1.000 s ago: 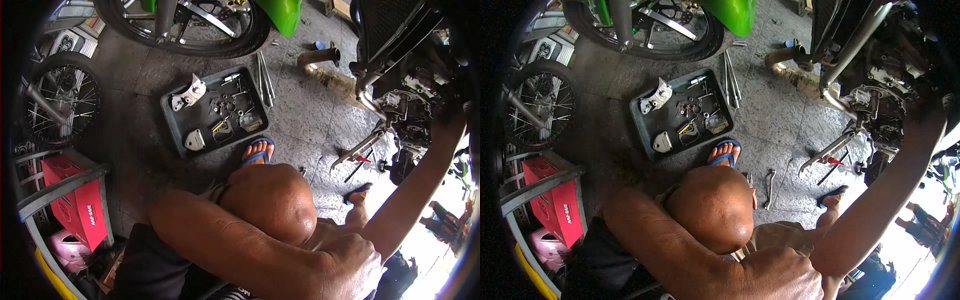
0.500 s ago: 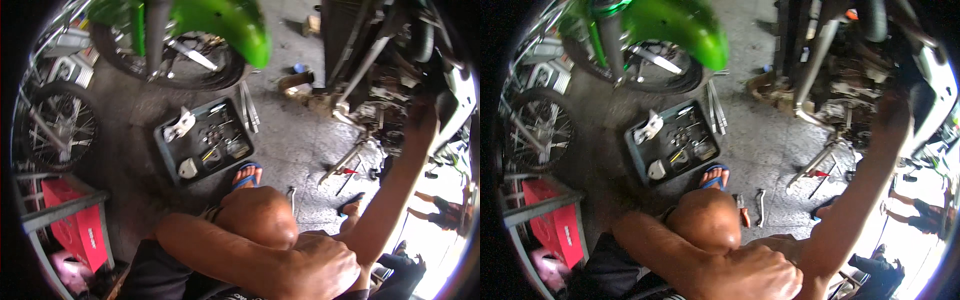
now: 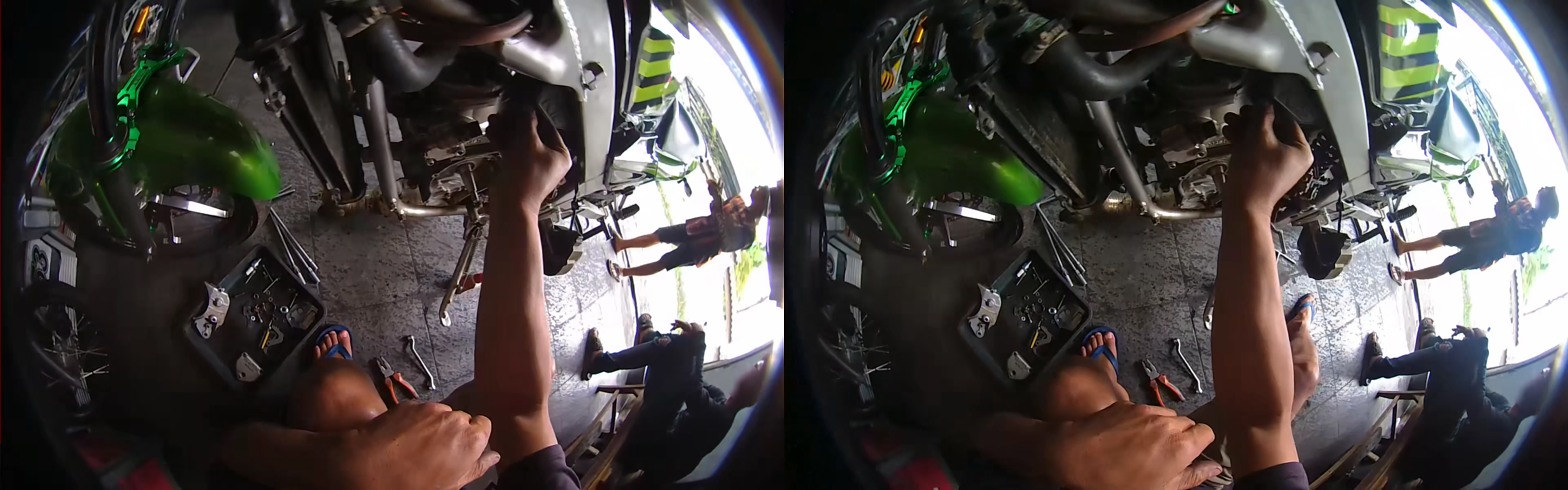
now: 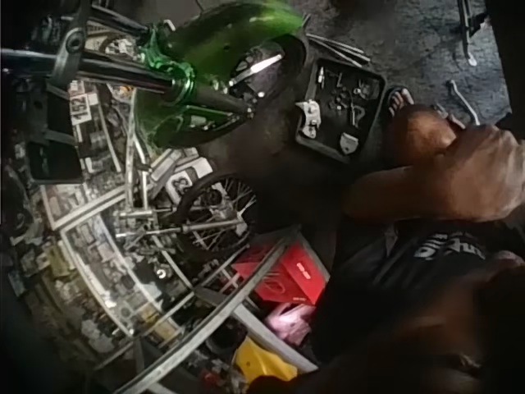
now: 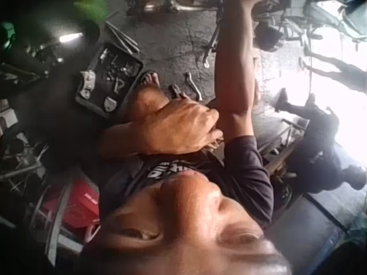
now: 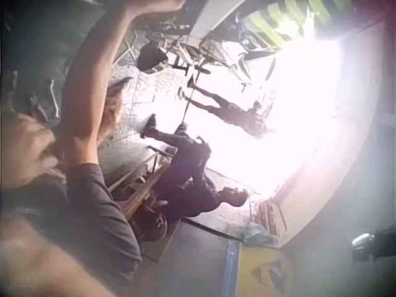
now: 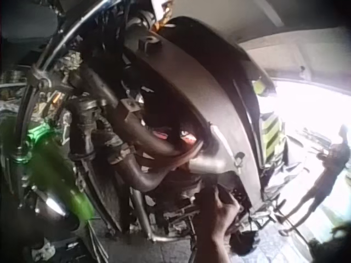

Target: The person fits a gasket onto a motorcycle engine component, positions the component onto the engine, and secures it by inserting and tightening screws using a hex key.

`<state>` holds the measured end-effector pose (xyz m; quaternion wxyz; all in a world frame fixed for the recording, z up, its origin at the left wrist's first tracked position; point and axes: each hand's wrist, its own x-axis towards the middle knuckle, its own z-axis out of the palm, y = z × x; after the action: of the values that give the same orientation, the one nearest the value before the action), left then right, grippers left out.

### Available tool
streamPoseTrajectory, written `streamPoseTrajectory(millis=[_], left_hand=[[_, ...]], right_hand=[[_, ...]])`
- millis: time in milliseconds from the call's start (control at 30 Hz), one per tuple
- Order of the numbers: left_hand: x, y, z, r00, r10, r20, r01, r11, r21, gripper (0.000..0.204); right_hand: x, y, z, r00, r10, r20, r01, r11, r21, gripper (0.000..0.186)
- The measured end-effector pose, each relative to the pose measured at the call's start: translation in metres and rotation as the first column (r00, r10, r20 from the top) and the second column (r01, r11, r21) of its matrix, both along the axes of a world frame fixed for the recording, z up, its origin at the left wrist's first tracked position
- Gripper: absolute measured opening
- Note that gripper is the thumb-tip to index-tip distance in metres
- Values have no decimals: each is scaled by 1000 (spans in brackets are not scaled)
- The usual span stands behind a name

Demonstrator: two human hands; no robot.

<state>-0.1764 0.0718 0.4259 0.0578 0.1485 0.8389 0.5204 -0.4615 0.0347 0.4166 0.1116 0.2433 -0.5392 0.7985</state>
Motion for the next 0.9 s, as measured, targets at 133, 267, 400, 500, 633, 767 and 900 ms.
streamPoseTrajectory(millis=[133,267,400,500,633,767,900], left_hand=[[-12,9,-9,997,-42,-59,41,999,-19,31],[-10,12,0,999,-34,-29,29,989,-142,37],[-15,19,14,982,1,191,4,1000,-28,31],[-22,30,11,990,4,144,-4,1000,-1,31],[-23,34,19,974,55,220,-50,998,-27,32],[-30,21,7,980,109,167,-90,989,-119,37],[-33,14,7,960,194,204,-172,978,-120,35]], right_hand=[[-22,7,0,933,-260,-247,323,909,264,21],[-20,2,-10,769,-313,-558,534,794,291,19],[-16,6,-10,792,-361,-493,518,825,228,14],[-8,17,-5,832,-393,-391,526,782,333,15],[2,9,-7,910,-324,-260,415,748,518,19],[-19,-9,-25,864,-431,-259,502,774,386,28],[1,32,25,979,-190,-74,198,973,118,29]])
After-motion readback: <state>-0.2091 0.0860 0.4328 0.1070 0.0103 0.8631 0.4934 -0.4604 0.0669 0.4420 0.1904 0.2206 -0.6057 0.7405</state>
